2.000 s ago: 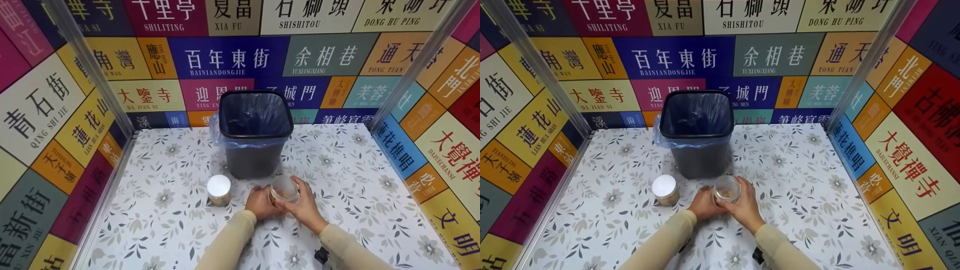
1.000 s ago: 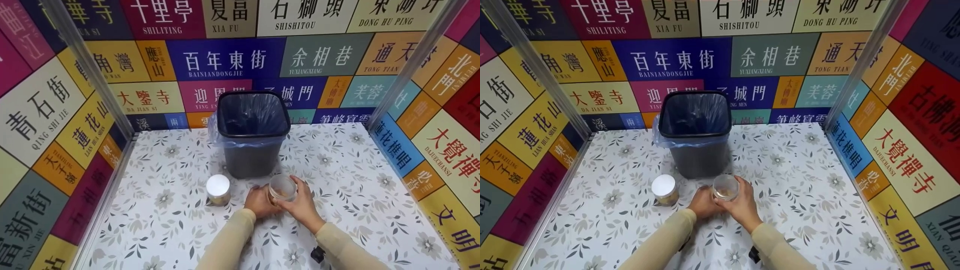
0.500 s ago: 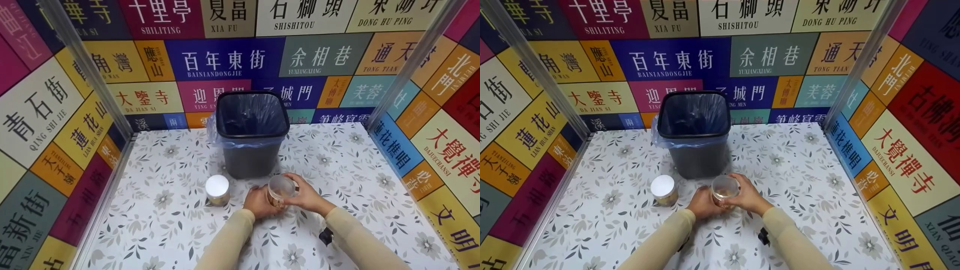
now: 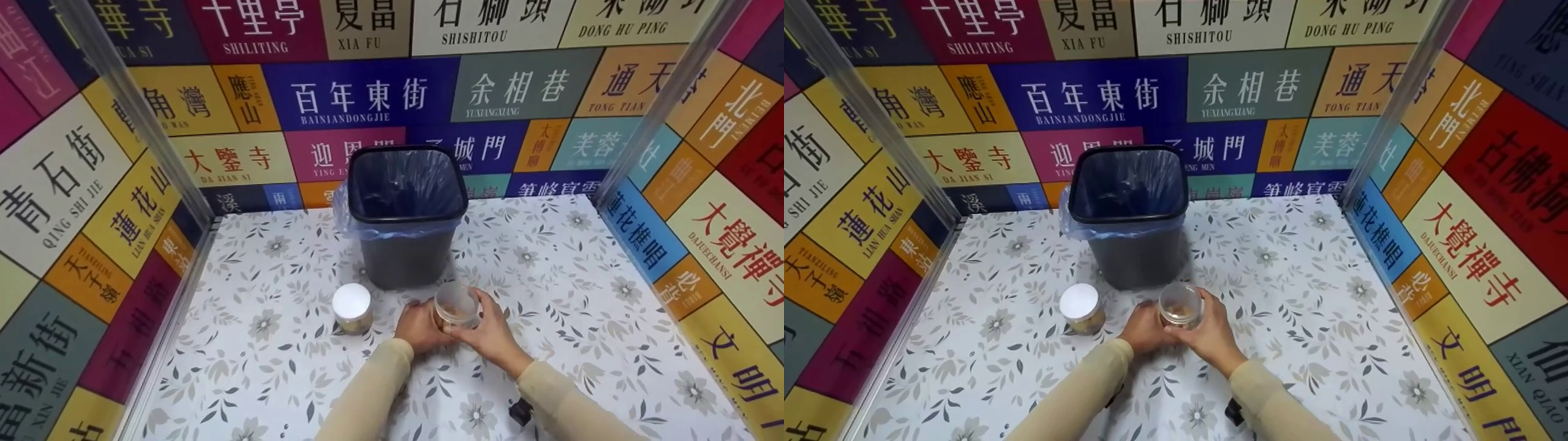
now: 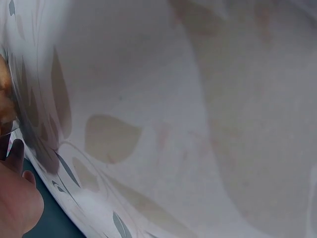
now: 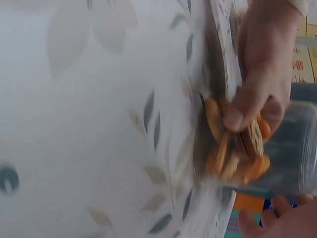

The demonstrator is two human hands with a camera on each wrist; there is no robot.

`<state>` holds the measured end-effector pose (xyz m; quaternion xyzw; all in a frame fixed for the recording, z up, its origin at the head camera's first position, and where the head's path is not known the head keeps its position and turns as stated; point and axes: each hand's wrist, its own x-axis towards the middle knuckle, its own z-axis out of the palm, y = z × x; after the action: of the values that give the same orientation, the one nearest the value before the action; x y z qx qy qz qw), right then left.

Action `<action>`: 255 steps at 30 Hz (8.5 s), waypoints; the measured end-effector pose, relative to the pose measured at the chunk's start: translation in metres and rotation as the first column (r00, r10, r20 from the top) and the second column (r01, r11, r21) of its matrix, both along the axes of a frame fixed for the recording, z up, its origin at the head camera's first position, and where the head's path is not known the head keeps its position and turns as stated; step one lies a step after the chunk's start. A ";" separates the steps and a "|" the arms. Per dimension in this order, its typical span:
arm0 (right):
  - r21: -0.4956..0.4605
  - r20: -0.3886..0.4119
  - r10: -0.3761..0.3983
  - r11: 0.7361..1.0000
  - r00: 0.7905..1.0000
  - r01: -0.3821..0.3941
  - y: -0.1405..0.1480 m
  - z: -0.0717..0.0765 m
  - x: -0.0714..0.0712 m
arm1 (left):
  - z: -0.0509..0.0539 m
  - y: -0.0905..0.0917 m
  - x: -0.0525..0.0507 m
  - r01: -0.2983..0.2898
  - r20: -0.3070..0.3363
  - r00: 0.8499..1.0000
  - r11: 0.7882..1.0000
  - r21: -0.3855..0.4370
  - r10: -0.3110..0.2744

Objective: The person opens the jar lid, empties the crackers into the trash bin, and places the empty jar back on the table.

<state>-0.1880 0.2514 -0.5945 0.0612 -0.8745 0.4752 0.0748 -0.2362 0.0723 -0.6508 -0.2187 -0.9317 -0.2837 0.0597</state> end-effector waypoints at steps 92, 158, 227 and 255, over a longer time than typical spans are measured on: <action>0.151 0.003 0.199 0.969 0.980 -0.197 0.019 0.017 -0.024 | 0.003 -0.001 -0.001 -0.002 0.014 1.000 0.998 -0.067 0.003; 0.221 -0.011 0.160 0.963 0.987 -0.154 0.008 0.017 -0.025 | 0.006 -0.004 -0.002 0.006 -0.024 1.000 0.997 -0.073 -0.008; 0.068 -0.032 0.165 0.984 0.986 -0.163 0.038 0.035 -0.051 | 0.006 -0.005 -0.001 0.018 -0.023 1.000 0.993 -0.117 -0.021; 0.400 0.030 -0.104 0.913 0.994 0.083 0.113 -0.020 -0.081 | 0.008 -0.005 -0.002 0.035 0.035 0.999 0.993 -0.110 -0.032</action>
<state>-0.2692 0.3647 -0.6147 0.0213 -0.9565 0.2846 0.0613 -0.2379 0.0670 -0.6424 -0.2326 -0.9430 -0.2364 0.0275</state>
